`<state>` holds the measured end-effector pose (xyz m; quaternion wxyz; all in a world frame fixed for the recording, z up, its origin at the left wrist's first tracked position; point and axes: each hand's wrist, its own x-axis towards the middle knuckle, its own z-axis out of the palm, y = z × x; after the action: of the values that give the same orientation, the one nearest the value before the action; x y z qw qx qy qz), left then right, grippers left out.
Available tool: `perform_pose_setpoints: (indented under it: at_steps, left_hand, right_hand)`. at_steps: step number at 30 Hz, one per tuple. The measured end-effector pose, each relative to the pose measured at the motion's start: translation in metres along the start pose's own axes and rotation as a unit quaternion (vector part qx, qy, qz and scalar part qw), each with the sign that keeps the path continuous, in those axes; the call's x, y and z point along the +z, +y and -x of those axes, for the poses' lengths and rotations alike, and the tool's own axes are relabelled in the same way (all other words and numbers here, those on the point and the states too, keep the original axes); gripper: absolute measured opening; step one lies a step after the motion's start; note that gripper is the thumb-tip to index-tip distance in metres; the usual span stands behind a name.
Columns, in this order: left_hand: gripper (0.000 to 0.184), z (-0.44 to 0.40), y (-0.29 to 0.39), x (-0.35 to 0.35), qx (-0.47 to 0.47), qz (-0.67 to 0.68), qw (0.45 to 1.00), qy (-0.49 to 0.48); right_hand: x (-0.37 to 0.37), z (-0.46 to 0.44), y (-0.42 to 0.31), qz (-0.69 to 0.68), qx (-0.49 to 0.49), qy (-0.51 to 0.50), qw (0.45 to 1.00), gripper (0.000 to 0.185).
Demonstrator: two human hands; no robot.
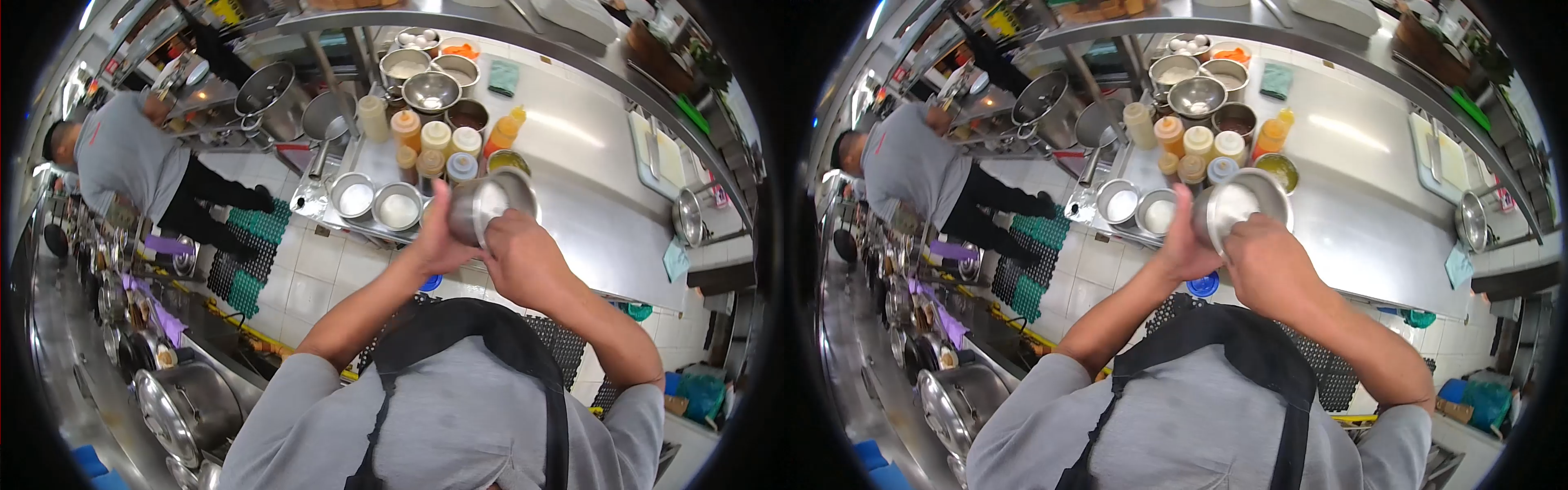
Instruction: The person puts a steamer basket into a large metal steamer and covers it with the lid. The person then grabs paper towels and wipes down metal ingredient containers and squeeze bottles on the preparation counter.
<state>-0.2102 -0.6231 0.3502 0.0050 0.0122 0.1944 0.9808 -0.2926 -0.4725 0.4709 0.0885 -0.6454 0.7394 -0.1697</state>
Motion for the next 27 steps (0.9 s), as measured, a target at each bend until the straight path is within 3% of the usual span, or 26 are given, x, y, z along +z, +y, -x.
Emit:
perform_pose_setpoints:
  at_steps: [1,2,4,7,11,14,16,17,19,20,21,24,25,27]
  left_hand:
    - [0.114,0.005,0.011,-0.003,-0.06,0.038,0.997,-0.037]
    - [0.104,0.01,0.021,0.004,-0.094,0.059,0.994,0.009]
    - [0.081,-0.002,0.02,0.011,-0.083,-0.025,0.986,0.145]
    - [0.055,-0.007,0.021,0.024,-0.045,0.032,0.979,0.197]
    - [0.046,-0.009,-0.002,0.024,0.122,-0.036,0.969,0.211]
    - [0.06,-0.013,-0.019,0.013,0.31,-0.25,0.902,0.168]
    - [0.066,-0.024,-0.02,-0.002,0.31,-0.324,0.885,0.125]
    - [0.069,-0.025,-0.016,0.0,0.306,-0.359,0.876,0.1]
    - [0.075,-0.012,-0.004,0.016,0.105,-0.172,0.976,0.087]
    - [0.079,-0.005,0.002,0.023,-0.002,-0.072,0.995,0.074]
    - [0.076,-0.004,0.008,0.0,-0.122,-0.002,0.992,0.001]
    - [0.064,-0.014,0.0,0.023,-0.172,0.011,0.943,0.283]
    - [0.052,-0.015,-0.005,0.025,-0.158,0.043,0.941,0.297]
    - [0.048,-0.012,-0.013,0.025,-0.085,0.046,0.963,0.253]
  right_hand:
    - [-0.005,0.002,0.005,0.055,-0.06,-0.022,0.996,0.012]
    - [-0.004,0.004,0.007,0.064,-0.08,-0.019,0.995,0.013]
    - [0.006,0.007,0.01,0.081,-0.122,-0.018,0.989,0.014]
    - [0.017,0.004,0.006,0.07,-0.065,0.008,0.995,0.017]
    - [0.026,-0.002,-0.03,-0.069,0.126,0.092,0.985,0.014]
    - [0.014,-0.006,-0.028,-0.201,0.148,0.134,0.959,0.018]
    - [0.001,-0.002,-0.026,-0.124,0.102,0.125,0.979,0.011]
    - [-0.004,0.001,-0.022,-0.085,0.077,0.122,0.986,0.009]
    - [-0.013,0.007,-0.004,-0.016,0.017,0.085,0.996,0.008]
    - [-0.016,0.011,0.007,0.01,-0.016,0.05,0.999,0.008]
    - [-0.016,0.014,0.015,0.035,-0.047,0.013,0.998,0.009]
    - [0.011,0.025,0.027,0.028,-0.093,0.0,0.995,0.012]
    - [0.018,0.026,0.023,0.033,-0.07,-0.014,0.997,0.011]
    - [0.03,0.029,0.016,0.03,-0.029,0.009,0.999,0.012]
